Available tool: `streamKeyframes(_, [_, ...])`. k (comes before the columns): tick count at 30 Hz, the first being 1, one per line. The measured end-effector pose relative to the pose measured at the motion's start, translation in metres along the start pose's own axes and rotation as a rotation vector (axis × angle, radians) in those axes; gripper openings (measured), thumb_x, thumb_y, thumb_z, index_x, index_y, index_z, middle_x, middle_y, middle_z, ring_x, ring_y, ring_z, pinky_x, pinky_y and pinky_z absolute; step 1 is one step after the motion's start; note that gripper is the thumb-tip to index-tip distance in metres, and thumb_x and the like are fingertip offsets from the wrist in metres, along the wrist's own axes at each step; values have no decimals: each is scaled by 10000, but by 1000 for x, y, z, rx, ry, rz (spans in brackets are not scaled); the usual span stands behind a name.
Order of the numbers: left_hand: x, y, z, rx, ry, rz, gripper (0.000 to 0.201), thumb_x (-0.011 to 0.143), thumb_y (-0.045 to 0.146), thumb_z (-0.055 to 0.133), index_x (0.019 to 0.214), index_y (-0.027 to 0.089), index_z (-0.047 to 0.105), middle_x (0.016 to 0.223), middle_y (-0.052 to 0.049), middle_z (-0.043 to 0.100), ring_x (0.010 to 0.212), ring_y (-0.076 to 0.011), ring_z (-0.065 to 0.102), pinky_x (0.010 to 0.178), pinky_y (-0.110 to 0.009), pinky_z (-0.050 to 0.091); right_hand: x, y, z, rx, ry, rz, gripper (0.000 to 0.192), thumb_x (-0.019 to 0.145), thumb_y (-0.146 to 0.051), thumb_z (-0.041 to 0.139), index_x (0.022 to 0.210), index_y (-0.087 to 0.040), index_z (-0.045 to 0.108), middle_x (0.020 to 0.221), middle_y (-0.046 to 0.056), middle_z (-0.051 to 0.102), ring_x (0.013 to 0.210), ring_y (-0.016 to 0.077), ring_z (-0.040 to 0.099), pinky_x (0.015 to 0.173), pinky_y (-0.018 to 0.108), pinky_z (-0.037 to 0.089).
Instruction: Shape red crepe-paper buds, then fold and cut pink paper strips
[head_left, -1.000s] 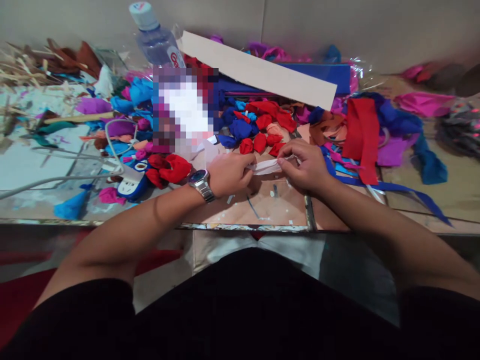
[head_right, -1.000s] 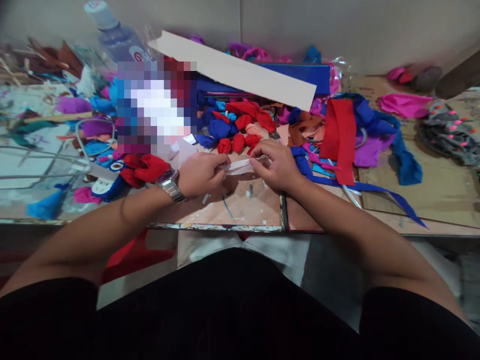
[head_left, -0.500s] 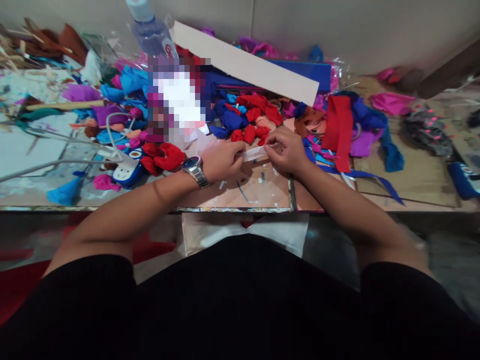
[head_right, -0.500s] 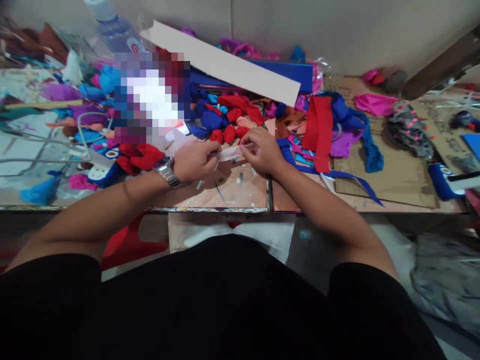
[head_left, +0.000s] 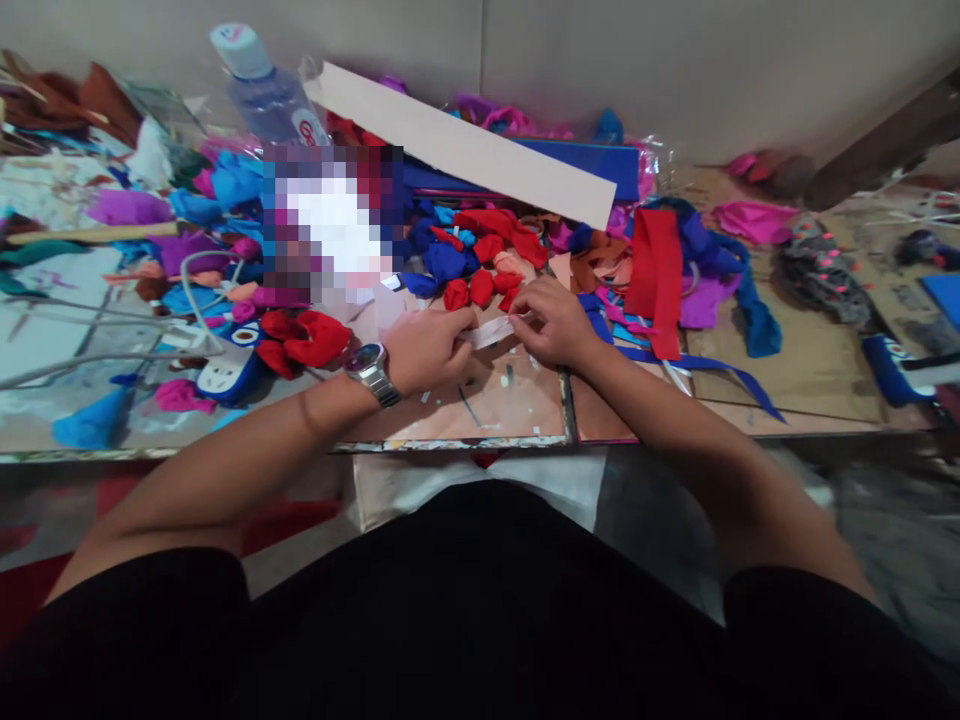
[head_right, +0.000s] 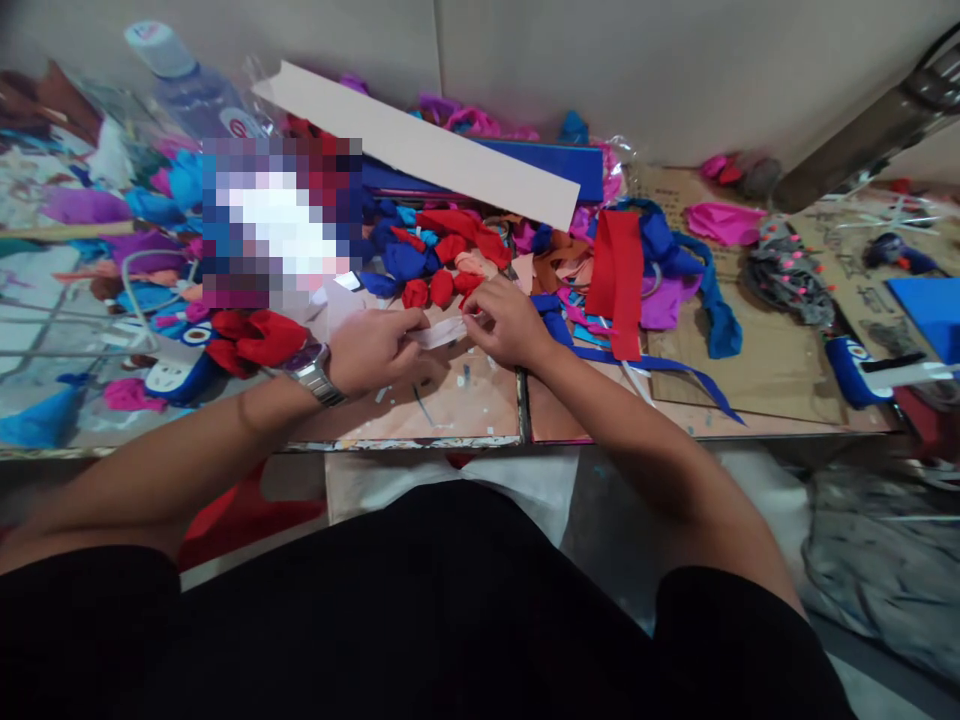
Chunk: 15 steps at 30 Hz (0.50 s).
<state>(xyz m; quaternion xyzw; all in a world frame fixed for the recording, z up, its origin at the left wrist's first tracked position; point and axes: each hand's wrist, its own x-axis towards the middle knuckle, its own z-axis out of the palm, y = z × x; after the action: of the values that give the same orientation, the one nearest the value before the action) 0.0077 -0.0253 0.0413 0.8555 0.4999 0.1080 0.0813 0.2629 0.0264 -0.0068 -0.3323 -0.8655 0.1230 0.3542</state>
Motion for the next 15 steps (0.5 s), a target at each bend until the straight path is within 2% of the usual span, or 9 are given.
streamKeyframes(5, [2,-4,3,-9,-22,-8,277,920,312,518,1061,227,741,907,-93,786,807,-290,721,631,-370,363,1,-4,2,-16,-52,-11,102,984,-308,605,907,-245,631,927,92,715,936,284,618,891,469,491])
streamKeyframes(15, [4,-3,2,14,-45,-34,291,935,324,511,1057,220,755,893,-95,790,764,-275,721,616,-364,368,-1,-8,4,-4,-22,6,111,1009,-327,582,932,-261,626,942,77,721,944,279,645,911,491,502])
